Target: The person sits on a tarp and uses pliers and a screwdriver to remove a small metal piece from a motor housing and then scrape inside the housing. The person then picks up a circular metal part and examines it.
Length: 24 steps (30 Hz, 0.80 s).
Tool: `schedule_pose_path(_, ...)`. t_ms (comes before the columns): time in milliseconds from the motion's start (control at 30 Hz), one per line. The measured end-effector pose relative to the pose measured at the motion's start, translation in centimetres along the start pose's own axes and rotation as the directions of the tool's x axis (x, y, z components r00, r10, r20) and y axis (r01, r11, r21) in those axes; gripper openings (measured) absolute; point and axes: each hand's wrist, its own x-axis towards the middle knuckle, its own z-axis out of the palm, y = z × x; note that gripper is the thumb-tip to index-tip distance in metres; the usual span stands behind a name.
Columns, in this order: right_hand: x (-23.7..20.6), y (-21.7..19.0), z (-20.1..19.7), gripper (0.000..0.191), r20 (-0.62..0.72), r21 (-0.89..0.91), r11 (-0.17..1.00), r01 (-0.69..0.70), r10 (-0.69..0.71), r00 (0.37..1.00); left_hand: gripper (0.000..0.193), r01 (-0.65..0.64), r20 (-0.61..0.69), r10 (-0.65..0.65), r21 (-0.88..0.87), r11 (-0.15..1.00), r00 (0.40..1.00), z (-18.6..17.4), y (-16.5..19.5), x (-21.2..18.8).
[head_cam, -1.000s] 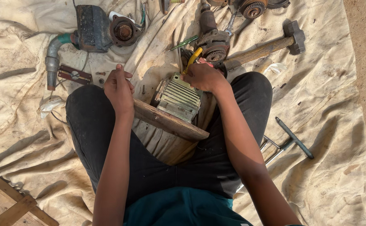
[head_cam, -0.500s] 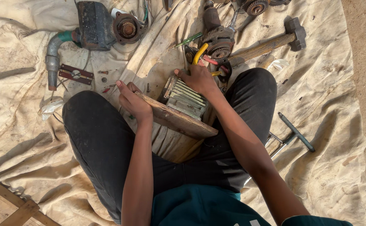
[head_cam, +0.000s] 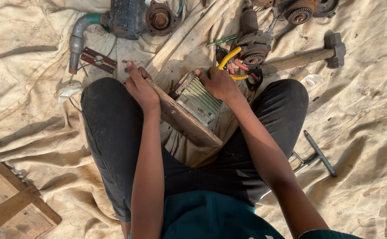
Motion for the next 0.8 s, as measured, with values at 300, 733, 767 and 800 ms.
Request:
schedule_pose_path(300, -0.2, 0.3, -3.5, 0.058, -0.015, 0.047, 0.999, 0.024, -0.024, 1.000, 0.066, -0.077, -0.029, 0.080, 0.101, 0.992, 0.996, 0.5, 1.3, -0.2)
schedule_pose_path(733, -0.2, 4.7, -6.9, 0.039, -0.240, 0.302, 0.952, 0.055, 0.020, 0.971, 0.063, -0.016, -0.033, 0.018, 0.060, 0.998, 0.999, 0.9, 1.7, 0.2)
schedule_pose_path(767, -0.1, 4.9, -6.9, 0.039, -0.226, 0.324, 0.945, 0.041, 0.036, 0.973, 0.062, -0.004, -0.033, 0.006, 0.049, 0.999, 0.999, 0.8, 1.5, 0.2)
schedule_pose_path(800, 0.0, 5.3, -7.0, 0.037, -0.231, 0.307, 0.951, 0.021, 0.053, 0.971, 0.062, -0.009, -0.024, 0.010, 0.051, 0.999, 1.000, 0.8, 1.3, 0.3)
